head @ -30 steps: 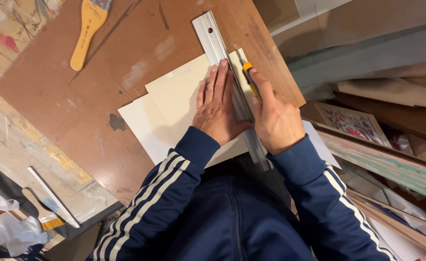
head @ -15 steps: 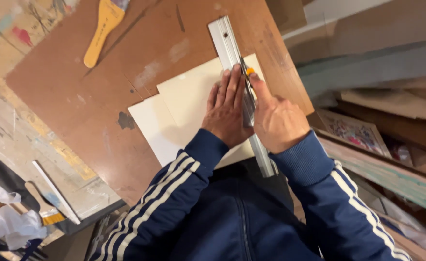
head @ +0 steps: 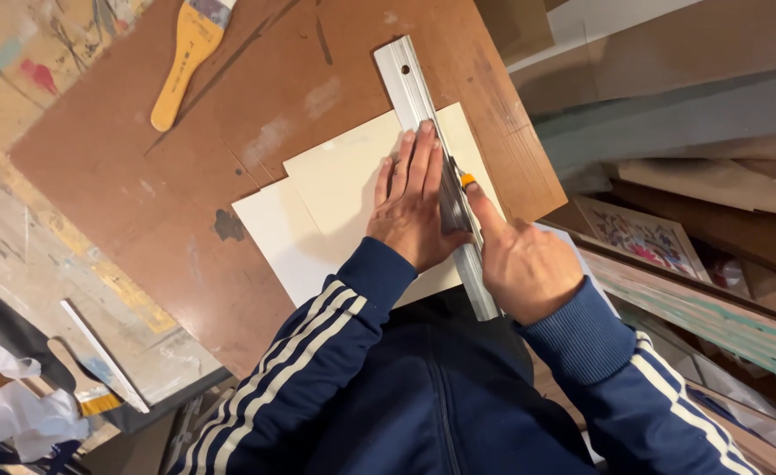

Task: Cutting a piece of mat board or paper using a straightedge and a utility knife.

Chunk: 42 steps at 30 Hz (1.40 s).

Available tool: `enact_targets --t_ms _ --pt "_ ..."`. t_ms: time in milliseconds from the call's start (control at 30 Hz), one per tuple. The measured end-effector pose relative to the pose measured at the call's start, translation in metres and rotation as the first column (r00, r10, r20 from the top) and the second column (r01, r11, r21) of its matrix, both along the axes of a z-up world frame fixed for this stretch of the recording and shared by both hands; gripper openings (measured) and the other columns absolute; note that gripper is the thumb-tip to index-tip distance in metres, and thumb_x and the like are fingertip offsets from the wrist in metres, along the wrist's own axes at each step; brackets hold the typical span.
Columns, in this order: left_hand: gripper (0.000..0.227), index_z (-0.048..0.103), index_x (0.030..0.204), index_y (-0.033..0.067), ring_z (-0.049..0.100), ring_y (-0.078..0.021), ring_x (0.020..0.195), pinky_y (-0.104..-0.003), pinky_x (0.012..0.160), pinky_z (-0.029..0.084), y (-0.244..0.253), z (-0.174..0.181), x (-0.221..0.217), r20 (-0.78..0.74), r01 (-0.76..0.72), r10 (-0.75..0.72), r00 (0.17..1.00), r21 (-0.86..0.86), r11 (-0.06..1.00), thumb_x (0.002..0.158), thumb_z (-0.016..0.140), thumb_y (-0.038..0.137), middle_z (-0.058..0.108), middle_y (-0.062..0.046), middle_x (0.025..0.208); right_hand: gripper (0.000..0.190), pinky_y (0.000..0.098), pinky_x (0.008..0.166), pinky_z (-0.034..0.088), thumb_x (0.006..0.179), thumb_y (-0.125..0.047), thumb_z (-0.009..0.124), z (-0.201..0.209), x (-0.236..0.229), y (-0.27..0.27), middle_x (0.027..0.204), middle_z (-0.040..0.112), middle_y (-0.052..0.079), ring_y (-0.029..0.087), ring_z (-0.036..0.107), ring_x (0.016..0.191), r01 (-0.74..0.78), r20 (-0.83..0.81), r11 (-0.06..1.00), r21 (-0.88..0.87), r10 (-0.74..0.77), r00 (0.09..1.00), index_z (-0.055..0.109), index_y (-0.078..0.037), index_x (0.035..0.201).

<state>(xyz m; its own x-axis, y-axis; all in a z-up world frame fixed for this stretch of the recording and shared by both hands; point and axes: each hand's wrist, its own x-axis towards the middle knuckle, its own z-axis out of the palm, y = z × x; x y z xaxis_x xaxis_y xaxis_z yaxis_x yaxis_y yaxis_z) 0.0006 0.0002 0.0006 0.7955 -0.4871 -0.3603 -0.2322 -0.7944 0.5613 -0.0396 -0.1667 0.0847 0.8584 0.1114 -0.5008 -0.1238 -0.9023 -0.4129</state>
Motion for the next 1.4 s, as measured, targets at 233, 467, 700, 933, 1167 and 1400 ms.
enact_targets --t_ms 233,467,700,933,1167,1400 --pt "0.134 0.022 0.157 -0.0034 0.005 -0.0334 0.158 -0.053 0.125 0.013 0.002 0.011 -0.001 -0.012 0.006 -0.005 1.0 0.021 1.0 0.059 0.09 0.06 0.005 -0.015 0.169 0.055 0.055 0.061 0.054 0.093 -0.014 0.051 0.032 -0.027 -0.02 0.072 0.07 0.021 0.042 0.068 0.063 -0.051 -0.17 0.997 -0.06 0.04 0.985 0.044 -0.015 0.148" --pt "0.137 0.018 0.157 -0.0055 0.006 -0.0355 0.157 -0.054 0.126 0.012 0.004 0.0 -0.004 0.047 0.023 -0.023 0.999 -0.019 1.0 0.06 0.091 0.059 0.005 -0.018 0.169 0.033 0.0353 0.06 0.057 0.091 -0.02 0.078 -0.048 -0.087 -0.042 0.076 0.069 0.014 0.021 0.068 0.063 0.78 -0.335 0.596 0.19 -0.708 0.622 0.058 0.0 0.108" --pt "0.139 0.017 0.157 -0.006 0.005 -0.0365 0.157 -0.054 0.126 0.011 0.002 0.004 -0.003 0.044 0.027 -0.027 0.999 -0.001 1.0 0.06 0.091 0.061 0.005 -0.017 0.169 0.032 0.0282 0.064 0.063 0.086 -0.007 0.081 -0.085 -0.082 -0.02 0.091 0.071 0.008 0.014 0.072 0.076 0.827 -0.361 0.152 0.542 -0.846 0.392 0.055 0.0 0.104" --pt "0.14 0.016 0.157 -0.0072 0.004 -0.037 0.158 -0.054 0.126 0.009 0.001 -0.001 -0.004 0.059 0.037 -0.038 0.998 0.004 0.999 0.062 0.09 0.063 0.004 -0.018 0.169 0.033 0.0288 0.065 0.062 0.086 -0.003 0.082 -0.09 -0.08 -0.017 0.088 0.07 0.008 0.015 0.072 0.073 0.794 -0.369 0.104 0.599 -0.845 0.388 0.053 -0.001 0.103" --pt "0.14 0.015 0.157 -0.0078 0.003 -0.0369 0.157 -0.054 0.126 0.009 0.0 -0.001 -0.002 0.048 0.05 -0.051 0.998 0.022 0.998 0.062 0.089 0.065 0.003 -0.018 0.168 0.031 0.0234 0.063 0.055 0.084 -0.004 0.085 -0.09 -0.077 -0.018 0.082 0.069 0.004 0.01 0.066 0.068 0.798 -0.253 0.236 0.554 -0.866 0.432 0.057 -0.003 0.098" --pt "0.139 0.017 0.157 -0.0063 0.002 -0.0357 0.157 -0.054 0.126 0.009 0.0 0.003 -0.003 0.011 0.034 -0.034 0.999 0.017 0.999 0.06 0.089 0.064 0.004 -0.017 0.168 0.031 0.0246 0.059 0.049 0.087 -0.008 0.084 -0.087 -0.075 -0.027 0.083 0.066 0.002 0.009 0.059 0.068 0.756 -0.183 0.399 0.519 -0.812 0.554 0.057 -0.003 0.101"
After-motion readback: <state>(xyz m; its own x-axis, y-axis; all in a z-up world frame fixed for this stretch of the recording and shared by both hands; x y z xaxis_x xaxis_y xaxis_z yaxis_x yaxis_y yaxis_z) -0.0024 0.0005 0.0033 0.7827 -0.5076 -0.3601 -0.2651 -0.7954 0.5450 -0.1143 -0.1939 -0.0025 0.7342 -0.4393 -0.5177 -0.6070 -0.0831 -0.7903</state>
